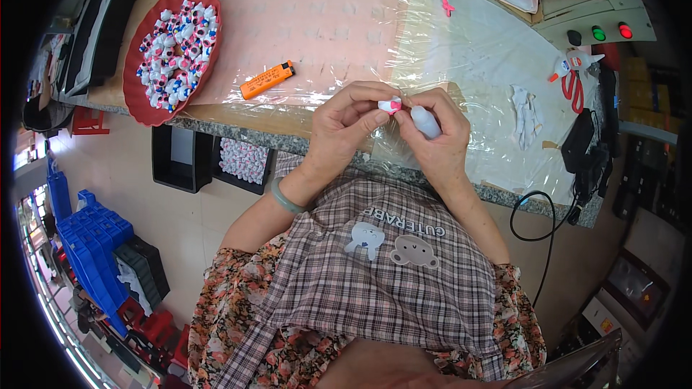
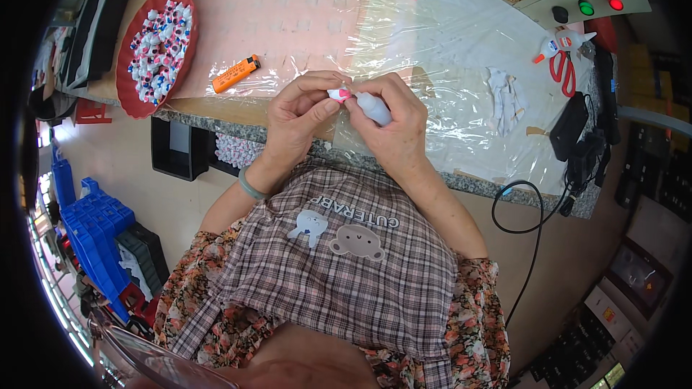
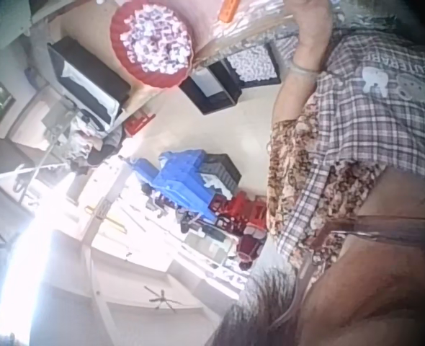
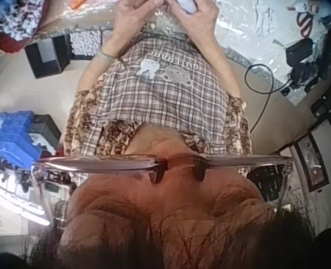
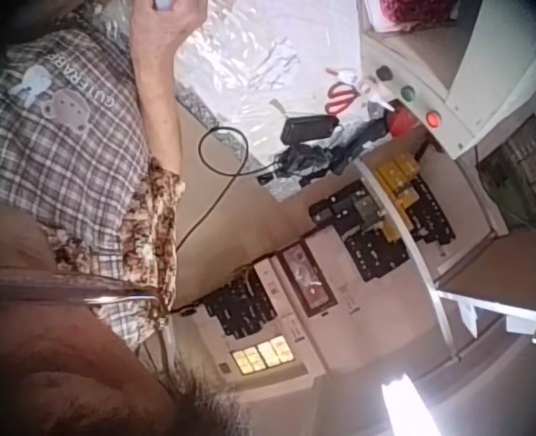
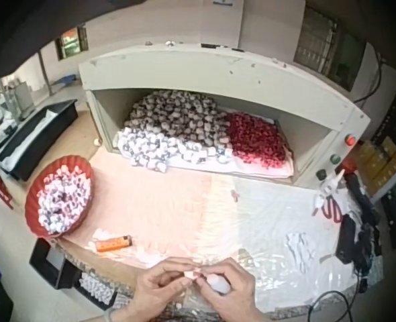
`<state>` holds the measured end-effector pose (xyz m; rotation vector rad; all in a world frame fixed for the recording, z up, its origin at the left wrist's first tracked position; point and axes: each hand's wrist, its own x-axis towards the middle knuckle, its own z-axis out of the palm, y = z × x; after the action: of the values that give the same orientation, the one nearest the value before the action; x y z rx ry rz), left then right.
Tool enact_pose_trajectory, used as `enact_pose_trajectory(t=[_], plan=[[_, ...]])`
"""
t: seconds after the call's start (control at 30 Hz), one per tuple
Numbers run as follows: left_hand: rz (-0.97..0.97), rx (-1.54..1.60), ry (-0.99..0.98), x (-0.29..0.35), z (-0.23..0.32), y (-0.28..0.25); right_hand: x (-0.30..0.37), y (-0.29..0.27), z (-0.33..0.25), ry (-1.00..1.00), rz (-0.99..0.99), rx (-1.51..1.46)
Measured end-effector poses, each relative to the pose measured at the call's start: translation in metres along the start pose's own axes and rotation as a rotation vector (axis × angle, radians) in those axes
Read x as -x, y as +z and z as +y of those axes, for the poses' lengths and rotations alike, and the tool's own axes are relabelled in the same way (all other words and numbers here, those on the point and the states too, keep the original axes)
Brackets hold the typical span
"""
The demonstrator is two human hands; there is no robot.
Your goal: Glue small pink bows onto white plastic cat figurines at a factory workstation.
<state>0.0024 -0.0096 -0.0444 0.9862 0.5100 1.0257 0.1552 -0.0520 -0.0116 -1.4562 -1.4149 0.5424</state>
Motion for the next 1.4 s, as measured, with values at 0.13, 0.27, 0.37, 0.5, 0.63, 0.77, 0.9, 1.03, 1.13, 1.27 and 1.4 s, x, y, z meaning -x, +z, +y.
enact_pose_trajectory(t=[0.13,0.27,0.37,0.5,0.63,0.77,0.9,1.03,1.13,1.27,1.4], plan=[[0.001,-0.042,0.022,0.000,-0.004,-0.001,0.001,0.001,0.003,0.031,-0.020,0.000],[-0.004,-0.117,0.050,-0.002,-0.006,-0.001,0.001,0.002,0.007,0.068,-0.025,-0.015],[0.027,-0.159,0.038,-0.002,-0.005,0.001,0.002,0.004,0.010,0.092,-0.024,-0.018],[0.032,-0.178,0.054,-0.003,-0.003,0.005,0.005,0.005,0.015,0.182,-0.024,-0.045],[0.022,-0.146,0.024,-0.001,-0.004,0.004,0.008,0.002,0.013,0.301,-0.046,-0.112],[0.028,-0.067,-0.007,0.002,-0.002,0.003,0.008,0.000,0.011,0.321,-0.055,-0.185],[0.033,-0.033,-0.056,0.002,-0.001,0.001,0.008,-0.002,0.011,0.326,-0.079,-0.166],[0.007,-0.068,-0.054,-0.006,0.000,-0.004,0.001,0.000,0.013,0.329,-0.082,-0.130],[0.012,-0.095,-0.048,-0.010,0.004,-0.003,-0.001,0.003,0.013,0.351,-0.061,-0.177],[0.043,-0.131,-0.009,-0.003,0.004,-0.003,-0.004,0.004,0.000,0.446,-0.115,-0.267],[0.057,-0.059,-0.067,0.001,-0.006,0.001,0.004,-0.002,0.004,0.337,-0.095,-0.178]])
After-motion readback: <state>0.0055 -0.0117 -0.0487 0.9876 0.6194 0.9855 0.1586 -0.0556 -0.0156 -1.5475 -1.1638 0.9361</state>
